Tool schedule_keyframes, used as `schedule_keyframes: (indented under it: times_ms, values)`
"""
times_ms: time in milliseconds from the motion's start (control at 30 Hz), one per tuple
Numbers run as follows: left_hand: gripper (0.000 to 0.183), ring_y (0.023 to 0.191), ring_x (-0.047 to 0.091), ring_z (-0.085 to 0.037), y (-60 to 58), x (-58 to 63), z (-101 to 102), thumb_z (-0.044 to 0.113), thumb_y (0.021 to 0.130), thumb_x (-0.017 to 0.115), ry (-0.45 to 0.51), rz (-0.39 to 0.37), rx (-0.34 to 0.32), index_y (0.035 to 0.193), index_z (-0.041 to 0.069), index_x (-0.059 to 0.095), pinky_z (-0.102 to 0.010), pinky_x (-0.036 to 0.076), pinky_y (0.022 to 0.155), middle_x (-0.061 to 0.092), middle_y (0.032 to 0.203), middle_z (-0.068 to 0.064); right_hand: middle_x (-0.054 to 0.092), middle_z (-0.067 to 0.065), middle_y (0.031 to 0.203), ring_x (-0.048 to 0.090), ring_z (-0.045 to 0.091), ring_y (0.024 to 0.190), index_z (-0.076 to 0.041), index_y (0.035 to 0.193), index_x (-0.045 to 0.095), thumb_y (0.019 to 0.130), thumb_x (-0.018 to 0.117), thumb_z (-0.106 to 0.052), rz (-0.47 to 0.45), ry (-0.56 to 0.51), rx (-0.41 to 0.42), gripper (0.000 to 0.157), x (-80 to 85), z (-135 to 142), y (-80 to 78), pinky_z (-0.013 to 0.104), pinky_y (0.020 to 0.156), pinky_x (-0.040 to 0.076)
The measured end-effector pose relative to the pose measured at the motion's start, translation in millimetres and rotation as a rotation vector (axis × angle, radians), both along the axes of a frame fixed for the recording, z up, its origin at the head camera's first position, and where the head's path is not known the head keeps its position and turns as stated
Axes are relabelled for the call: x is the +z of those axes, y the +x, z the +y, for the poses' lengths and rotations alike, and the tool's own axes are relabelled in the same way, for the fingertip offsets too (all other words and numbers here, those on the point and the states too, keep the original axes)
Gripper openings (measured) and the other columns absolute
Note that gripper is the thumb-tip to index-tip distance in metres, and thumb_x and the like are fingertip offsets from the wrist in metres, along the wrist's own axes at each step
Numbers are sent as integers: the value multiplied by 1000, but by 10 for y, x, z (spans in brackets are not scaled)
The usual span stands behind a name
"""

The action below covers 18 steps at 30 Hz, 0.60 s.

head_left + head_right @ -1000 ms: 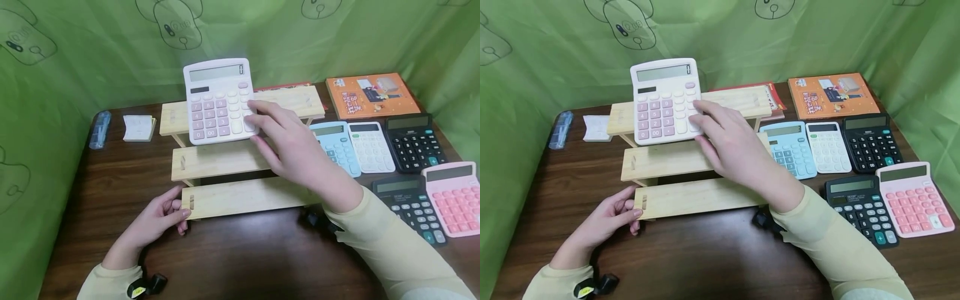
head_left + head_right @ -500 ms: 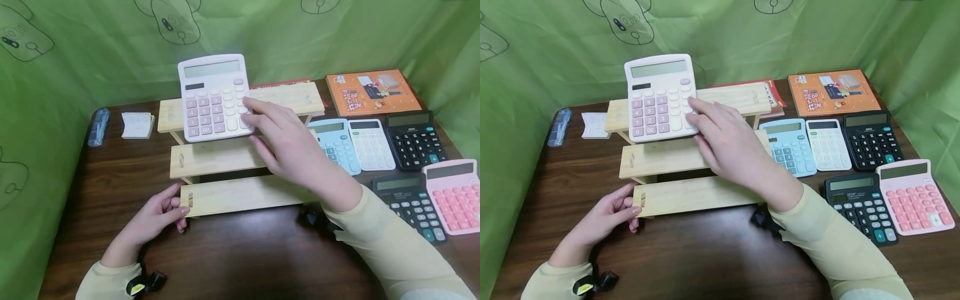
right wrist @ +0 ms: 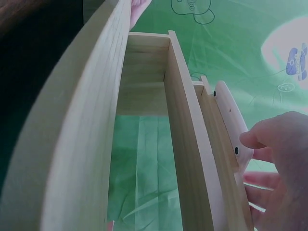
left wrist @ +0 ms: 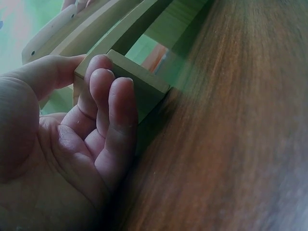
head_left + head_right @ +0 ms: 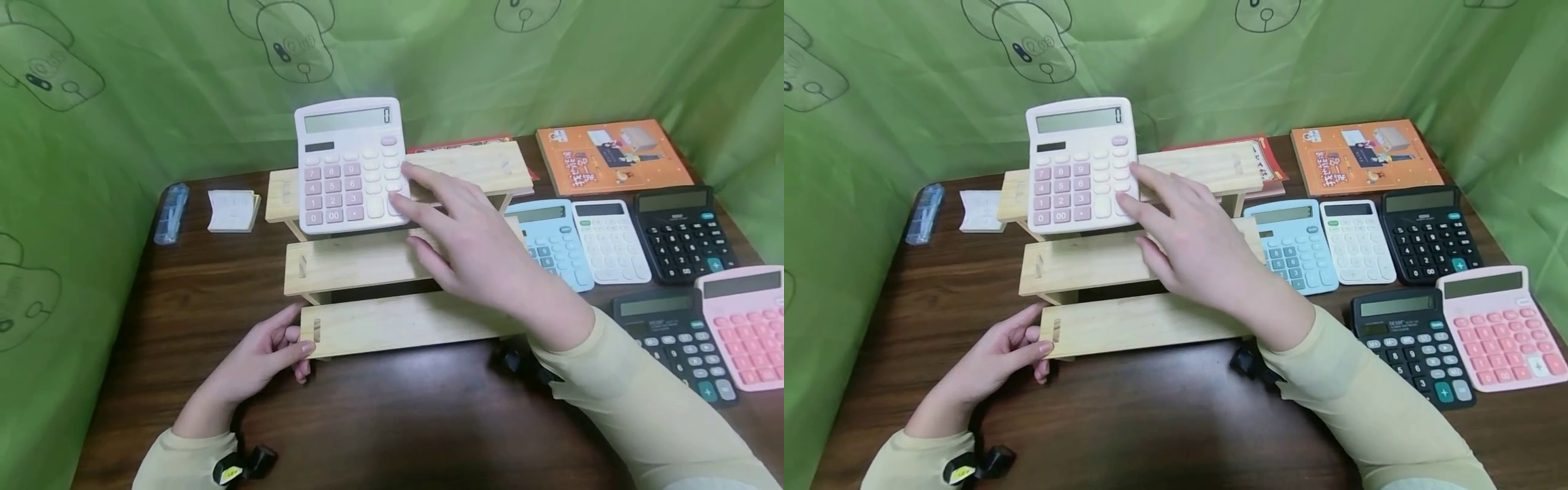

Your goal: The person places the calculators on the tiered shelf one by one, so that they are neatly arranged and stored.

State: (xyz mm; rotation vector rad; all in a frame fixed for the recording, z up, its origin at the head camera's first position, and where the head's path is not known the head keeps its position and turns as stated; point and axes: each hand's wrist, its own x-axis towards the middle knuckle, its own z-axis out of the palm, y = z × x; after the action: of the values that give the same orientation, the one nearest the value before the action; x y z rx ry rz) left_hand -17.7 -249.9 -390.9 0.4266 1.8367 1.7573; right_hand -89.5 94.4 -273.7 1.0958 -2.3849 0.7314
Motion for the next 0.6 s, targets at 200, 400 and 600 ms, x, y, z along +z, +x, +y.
schedule_keyframes:
  times_ms: [200,400,600]
  values:
    - [58,60,62,-26,14,-30,1,-2,96,55,20,15,-7,146,-3,25,-44,58,54,61,76,-22,40,16,149,42,31,133,-10,135,57,91,62,-16,19,-19,-20,45,-36,-4,3,47,111,32]
    - [62,62,63,-27,48,-65,28,-2,96,56,19,3,-34,149,1,23,-43,58,55,62,80,-27,47,15,144,49,32,128,-10,128,63,92,64,-14,55,-58,-59,36,-78,-14,23,46,112,33]
    - [69,62,62,-27,44,-44,27,0,96,57,18,19,-11,153,7,19,-41,57,55,62,81,-26,45,13,146,45,30,131,-11,132,61,93,60,-9,35,-43,-52,39,-57,-18,-4,46,115,28]
